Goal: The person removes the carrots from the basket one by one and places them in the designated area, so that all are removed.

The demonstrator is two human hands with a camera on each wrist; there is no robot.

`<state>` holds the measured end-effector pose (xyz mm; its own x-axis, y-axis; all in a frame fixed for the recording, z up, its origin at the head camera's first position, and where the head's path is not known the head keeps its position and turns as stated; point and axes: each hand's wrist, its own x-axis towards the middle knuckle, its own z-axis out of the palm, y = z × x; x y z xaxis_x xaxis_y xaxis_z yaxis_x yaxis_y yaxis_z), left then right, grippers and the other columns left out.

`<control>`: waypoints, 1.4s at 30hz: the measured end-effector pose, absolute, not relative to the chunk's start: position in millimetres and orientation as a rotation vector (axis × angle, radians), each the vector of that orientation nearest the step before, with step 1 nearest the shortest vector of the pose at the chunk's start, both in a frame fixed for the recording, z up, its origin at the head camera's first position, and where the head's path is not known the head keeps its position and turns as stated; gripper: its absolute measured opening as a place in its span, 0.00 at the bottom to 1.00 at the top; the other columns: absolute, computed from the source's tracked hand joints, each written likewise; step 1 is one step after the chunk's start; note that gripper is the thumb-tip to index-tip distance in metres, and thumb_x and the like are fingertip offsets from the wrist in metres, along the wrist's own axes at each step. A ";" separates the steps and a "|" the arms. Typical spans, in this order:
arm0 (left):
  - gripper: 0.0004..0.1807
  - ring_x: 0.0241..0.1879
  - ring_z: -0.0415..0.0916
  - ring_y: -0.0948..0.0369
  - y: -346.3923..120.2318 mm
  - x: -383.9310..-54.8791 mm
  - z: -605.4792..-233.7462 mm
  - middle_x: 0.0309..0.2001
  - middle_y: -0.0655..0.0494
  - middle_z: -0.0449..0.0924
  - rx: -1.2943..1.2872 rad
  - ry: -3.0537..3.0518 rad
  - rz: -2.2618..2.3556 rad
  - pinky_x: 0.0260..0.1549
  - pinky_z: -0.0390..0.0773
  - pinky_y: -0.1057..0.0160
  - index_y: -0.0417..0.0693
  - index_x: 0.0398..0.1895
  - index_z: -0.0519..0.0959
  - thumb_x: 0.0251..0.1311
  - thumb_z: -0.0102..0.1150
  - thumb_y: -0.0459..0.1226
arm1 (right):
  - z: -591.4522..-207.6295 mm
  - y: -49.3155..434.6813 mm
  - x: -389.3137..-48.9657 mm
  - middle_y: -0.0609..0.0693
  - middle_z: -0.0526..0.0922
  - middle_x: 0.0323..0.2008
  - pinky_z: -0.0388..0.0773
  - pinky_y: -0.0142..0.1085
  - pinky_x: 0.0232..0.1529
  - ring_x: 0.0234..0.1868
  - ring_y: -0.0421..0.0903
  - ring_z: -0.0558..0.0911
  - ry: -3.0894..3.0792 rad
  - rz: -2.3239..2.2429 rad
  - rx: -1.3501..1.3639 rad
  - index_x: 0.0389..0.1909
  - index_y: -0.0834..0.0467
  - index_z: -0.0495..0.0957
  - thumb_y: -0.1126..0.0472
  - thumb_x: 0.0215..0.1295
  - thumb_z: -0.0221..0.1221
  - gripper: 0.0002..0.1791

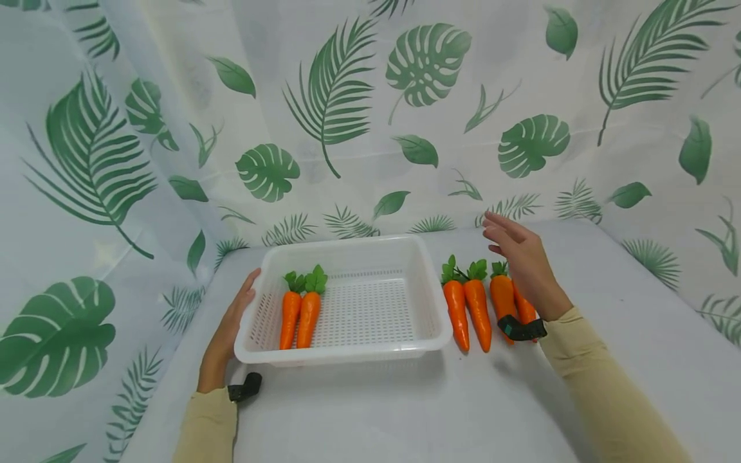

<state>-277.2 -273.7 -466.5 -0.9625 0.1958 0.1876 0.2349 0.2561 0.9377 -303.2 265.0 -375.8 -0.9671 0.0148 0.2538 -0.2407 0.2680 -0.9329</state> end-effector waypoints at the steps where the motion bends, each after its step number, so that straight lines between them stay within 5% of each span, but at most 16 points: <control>1: 0.33 0.70 0.62 0.40 -273.6 -277.0 -466.7 0.85 0.44 0.50 -0.424 -2.463 -1.848 0.55 0.77 0.66 0.63 0.90 0.44 0.87 0.29 0.53 | -372.6 259.0 -304.3 0.60 0.68 0.79 0.70 0.51 0.72 0.74 0.60 0.70 -2.319 1.780 0.237 0.84 0.56 0.62 0.45 0.87 0.48 0.34; 15: 0.34 0.66 0.66 0.39 -275.8 -275.0 -468.9 0.84 0.43 0.52 -0.394 -2.466 -1.826 0.54 0.82 0.56 0.62 0.90 0.45 0.87 0.30 0.54 | -354.1 188.4 -323.7 0.60 0.76 0.72 0.68 0.51 0.73 0.72 0.58 0.74 -2.272 1.969 0.423 0.79 0.59 0.70 0.48 0.85 0.53 0.30; 23: 0.33 0.67 0.64 0.40 -278.2 -276.0 -468.8 0.84 0.42 0.52 -0.412 -2.464 -1.832 0.53 0.78 0.65 0.61 0.90 0.45 0.87 0.28 0.53 | -345.3 146.8 -331.4 0.62 0.78 0.70 0.70 0.54 0.71 0.68 0.58 0.79 -2.293 2.011 0.515 0.77 0.61 0.71 0.53 0.84 0.55 0.28; 42: 0.32 0.69 0.63 0.40 -277.3 -281.2 -469.4 0.84 0.45 0.52 -0.439 -2.453 -1.837 0.57 0.76 0.63 0.62 0.89 0.46 0.88 0.29 0.53 | -358.2 58.9 -351.8 0.61 0.79 0.69 0.73 0.58 0.67 0.68 0.66 0.77 -2.437 2.157 0.549 0.75 0.59 0.75 0.54 0.81 0.61 0.27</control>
